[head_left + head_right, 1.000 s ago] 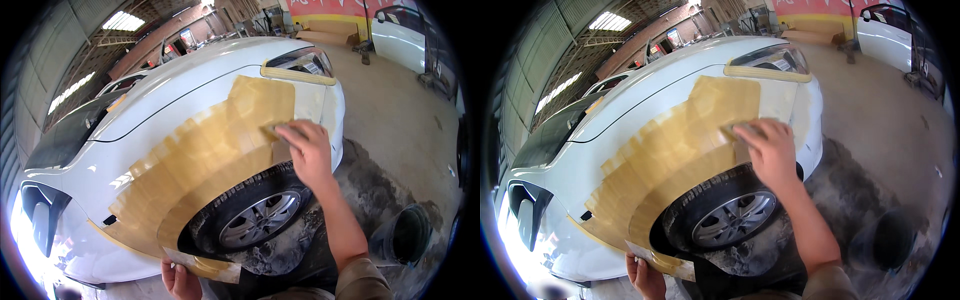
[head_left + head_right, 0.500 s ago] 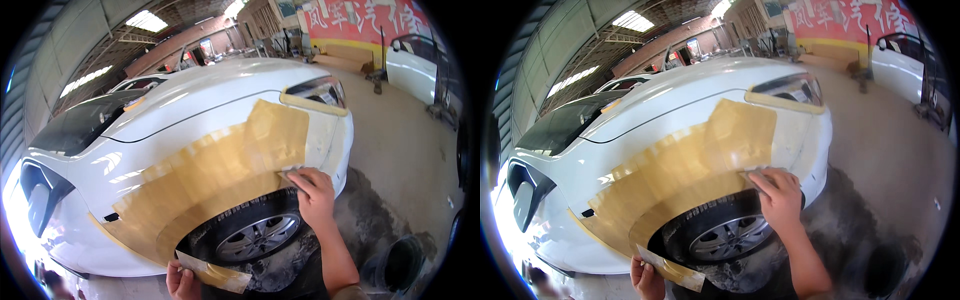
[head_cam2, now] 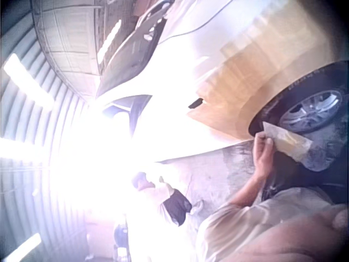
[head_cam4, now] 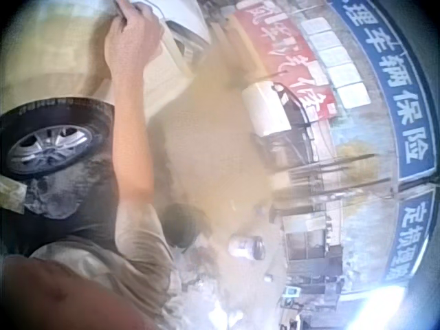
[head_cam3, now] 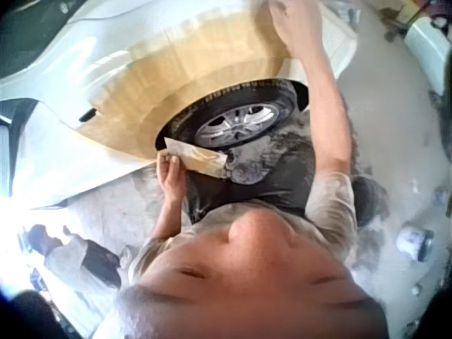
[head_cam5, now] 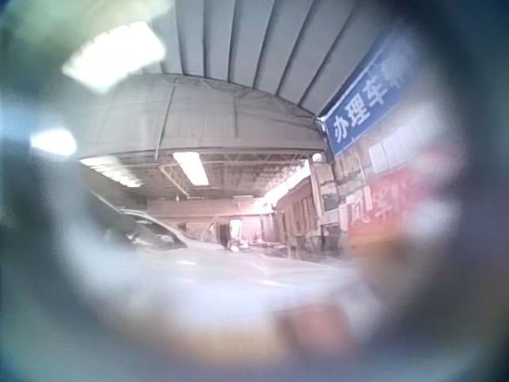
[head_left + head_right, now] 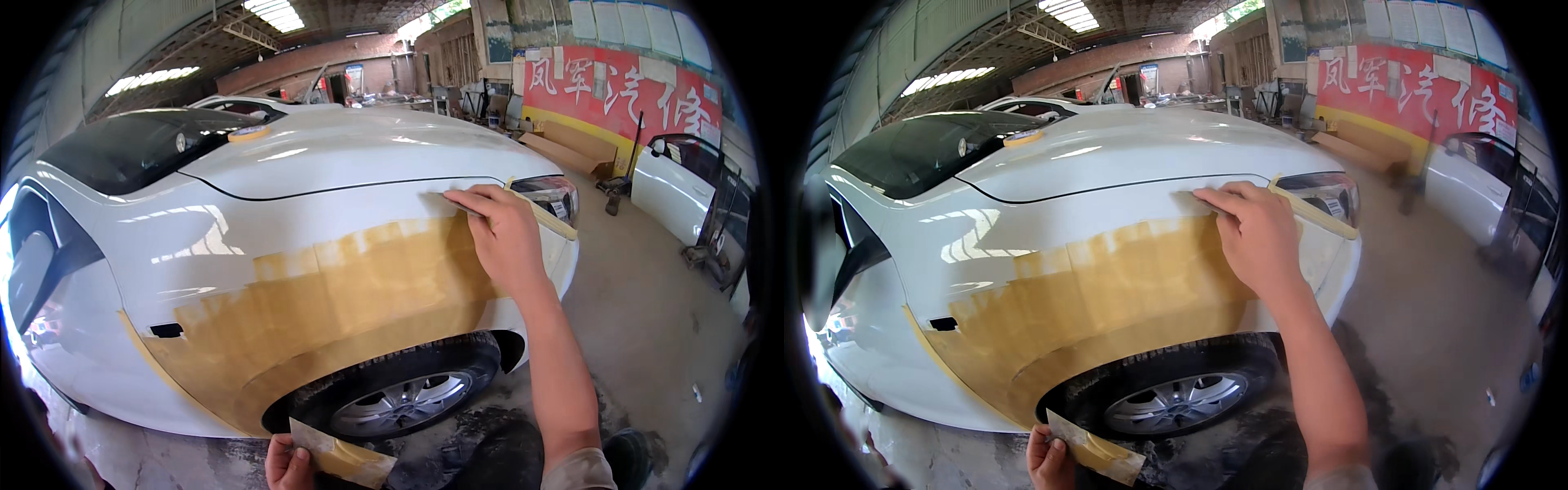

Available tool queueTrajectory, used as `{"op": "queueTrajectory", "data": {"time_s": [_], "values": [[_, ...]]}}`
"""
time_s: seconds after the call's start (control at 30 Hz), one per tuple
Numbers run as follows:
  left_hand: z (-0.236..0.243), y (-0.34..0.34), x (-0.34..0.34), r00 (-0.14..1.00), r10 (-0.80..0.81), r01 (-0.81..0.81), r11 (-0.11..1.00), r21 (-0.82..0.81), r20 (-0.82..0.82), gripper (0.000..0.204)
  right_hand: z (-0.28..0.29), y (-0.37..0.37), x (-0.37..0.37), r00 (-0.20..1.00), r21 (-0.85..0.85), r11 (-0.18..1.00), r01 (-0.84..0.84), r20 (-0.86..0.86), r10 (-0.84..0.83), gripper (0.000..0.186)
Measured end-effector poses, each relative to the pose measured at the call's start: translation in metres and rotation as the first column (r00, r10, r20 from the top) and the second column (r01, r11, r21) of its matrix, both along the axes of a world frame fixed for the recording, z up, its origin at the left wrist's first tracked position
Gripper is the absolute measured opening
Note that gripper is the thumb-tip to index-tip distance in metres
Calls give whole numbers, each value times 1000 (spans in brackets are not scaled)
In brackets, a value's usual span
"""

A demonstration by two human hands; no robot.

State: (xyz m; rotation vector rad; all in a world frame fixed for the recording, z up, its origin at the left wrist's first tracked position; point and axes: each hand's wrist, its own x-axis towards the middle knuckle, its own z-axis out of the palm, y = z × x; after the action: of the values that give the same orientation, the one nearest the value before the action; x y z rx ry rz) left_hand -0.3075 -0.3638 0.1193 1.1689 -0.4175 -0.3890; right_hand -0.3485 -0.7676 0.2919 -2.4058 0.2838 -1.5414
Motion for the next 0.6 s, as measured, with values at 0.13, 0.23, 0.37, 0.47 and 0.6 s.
{"op": "queueTrajectory", "data": {"time_s": [0.13,0.23,0.37,0.47,0.6], "values": [[-23,12,13,998,24,-17,994,105,-66,10,0,9,17,998,-37,998,58,5,-58,38],[-32,11,17,997,37,-26,987,156,-71,11,-9,13,23,992,-82,990,117,50,-114,40],[-37,7,25,995,-18,33,989,145,-101,10,-25,18,21,985,-118,978,171,58,-165,43],[-33,0,30,997,-18,32,983,180,-77,10,-37,27,16,982,-101,978,180,68,-174,47],[-33,-6,28,994,-47,60,989,134,-100,12,-49,34,7,977,-122,971,207,70,-199,50]]}}
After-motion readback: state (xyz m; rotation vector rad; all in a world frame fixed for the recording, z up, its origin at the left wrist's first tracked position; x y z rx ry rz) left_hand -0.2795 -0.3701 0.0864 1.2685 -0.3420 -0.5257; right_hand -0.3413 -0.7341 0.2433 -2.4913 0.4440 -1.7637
